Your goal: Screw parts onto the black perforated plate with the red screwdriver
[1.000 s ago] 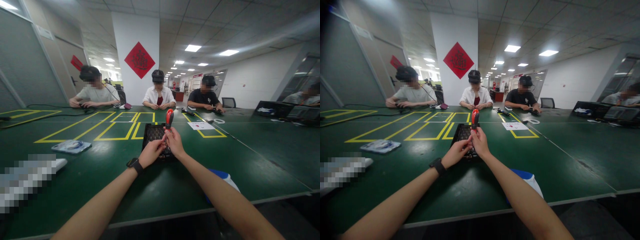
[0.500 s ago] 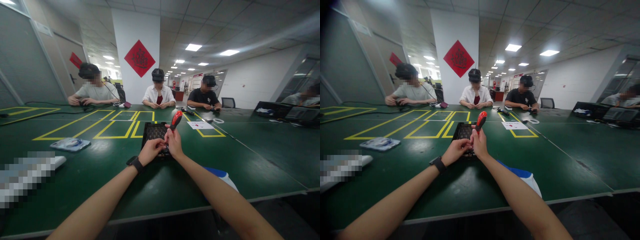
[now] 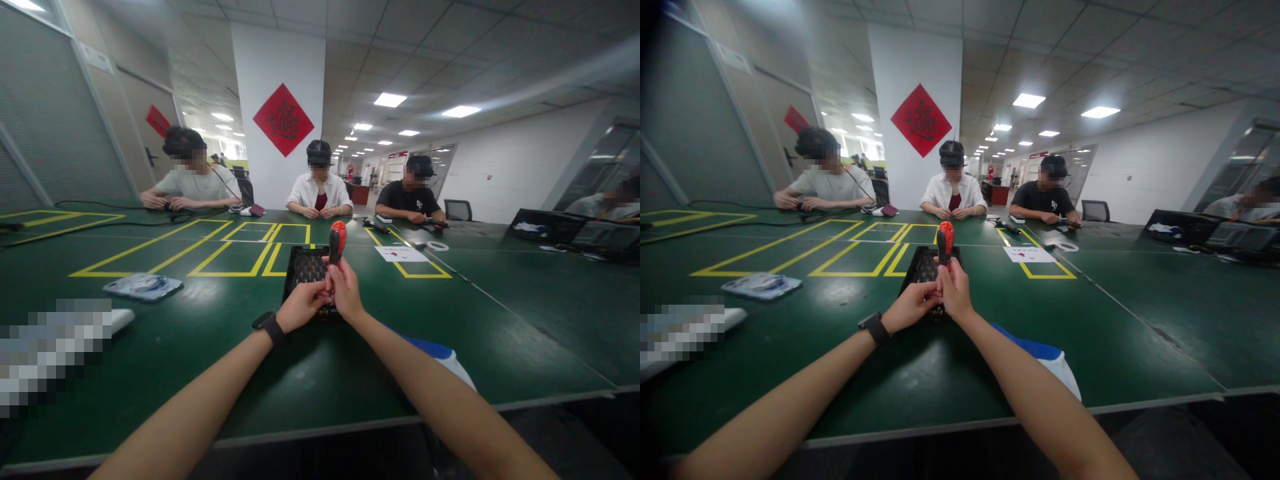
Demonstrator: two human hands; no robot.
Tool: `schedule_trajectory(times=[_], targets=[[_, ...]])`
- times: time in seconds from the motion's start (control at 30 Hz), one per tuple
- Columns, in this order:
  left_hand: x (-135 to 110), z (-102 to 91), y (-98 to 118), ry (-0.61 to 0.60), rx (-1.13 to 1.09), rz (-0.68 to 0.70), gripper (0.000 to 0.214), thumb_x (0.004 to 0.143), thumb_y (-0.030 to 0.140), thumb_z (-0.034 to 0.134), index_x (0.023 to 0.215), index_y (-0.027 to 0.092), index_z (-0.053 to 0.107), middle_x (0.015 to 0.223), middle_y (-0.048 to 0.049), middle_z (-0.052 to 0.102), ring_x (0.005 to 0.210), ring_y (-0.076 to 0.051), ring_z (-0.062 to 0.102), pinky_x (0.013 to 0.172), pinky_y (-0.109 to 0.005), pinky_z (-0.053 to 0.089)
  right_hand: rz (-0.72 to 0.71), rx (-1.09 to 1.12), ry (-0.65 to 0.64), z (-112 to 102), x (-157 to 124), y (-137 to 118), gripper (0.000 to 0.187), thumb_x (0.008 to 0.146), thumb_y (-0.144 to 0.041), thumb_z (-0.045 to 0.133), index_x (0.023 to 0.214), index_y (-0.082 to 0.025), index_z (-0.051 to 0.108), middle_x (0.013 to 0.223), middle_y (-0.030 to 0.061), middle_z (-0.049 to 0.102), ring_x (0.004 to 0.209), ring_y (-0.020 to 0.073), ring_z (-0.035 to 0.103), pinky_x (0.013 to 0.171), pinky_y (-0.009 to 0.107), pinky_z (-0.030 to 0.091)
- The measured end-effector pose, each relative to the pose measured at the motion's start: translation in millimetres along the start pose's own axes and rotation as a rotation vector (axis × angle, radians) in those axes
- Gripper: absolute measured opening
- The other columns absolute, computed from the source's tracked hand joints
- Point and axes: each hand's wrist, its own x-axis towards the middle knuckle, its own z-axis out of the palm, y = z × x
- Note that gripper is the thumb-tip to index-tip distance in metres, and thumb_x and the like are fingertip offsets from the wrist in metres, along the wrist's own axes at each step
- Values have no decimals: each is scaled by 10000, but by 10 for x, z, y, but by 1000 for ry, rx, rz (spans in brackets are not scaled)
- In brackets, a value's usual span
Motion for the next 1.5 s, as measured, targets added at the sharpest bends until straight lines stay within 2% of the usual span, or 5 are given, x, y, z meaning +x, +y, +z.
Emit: schedule_trajectory(times=[0.27, 0.53, 0.73, 1.27, 1.5], targets=[[18, -7, -32, 72, 95, 2, 123, 731, 254, 594, 749, 140, 554, 673, 3, 595, 624, -118, 541, 606, -211, 413, -12, 30, 65, 14, 22, 20, 282, 839, -391, 433, 1026, -185, 482, 515, -77, 403, 438, 58, 368, 453, 172, 340], [8, 1, -16, 40, 185, 40, 138, 798, 256, 505, 762, 139, 571, 724, -15, 619, 688, -135, 556, 647, -224, 396, 60, 127, 6, -4, 24, 45, 243, 831, -384, 430, 973, -190, 465, 498, -81, 421, 400, 54, 357, 391, 155, 301], [29, 5, -11, 96, 254, 15, 194, 744, 330, 579, 692, 147, 536, 632, 11, 573, 587, -112, 506, 578, -215, 370, 58, 198, 61, 18, 32, 61, 190, 825, -353, 445, 947, -209, 433, 512, -84, 441, 386, 51, 369, 390, 157, 330], [30, -4, -35, 46, -8, -69, 154, 722, 278, 601, 724, 126, 584, 683, -20, 635, 629, -125, 570, 596, -220, 435, 73, 140, 51, -1, 33, 80, 210, 825, -371, 443, 938, -195, 456, 519, -77, 453, 399, 47, 369, 400, 157, 308], [38, 0, -63, 83, 26, -55, 214, 673, 321, 649, 710, 128, 565, 628, 5, 587, 571, -104, 521, 557, -210, 414, 38, 155, 90, 26, 25, 43, 203, 817, -370, 461, 933, -211, 410, 523, -87, 444, 406, 49, 387, 418, 158, 336]])
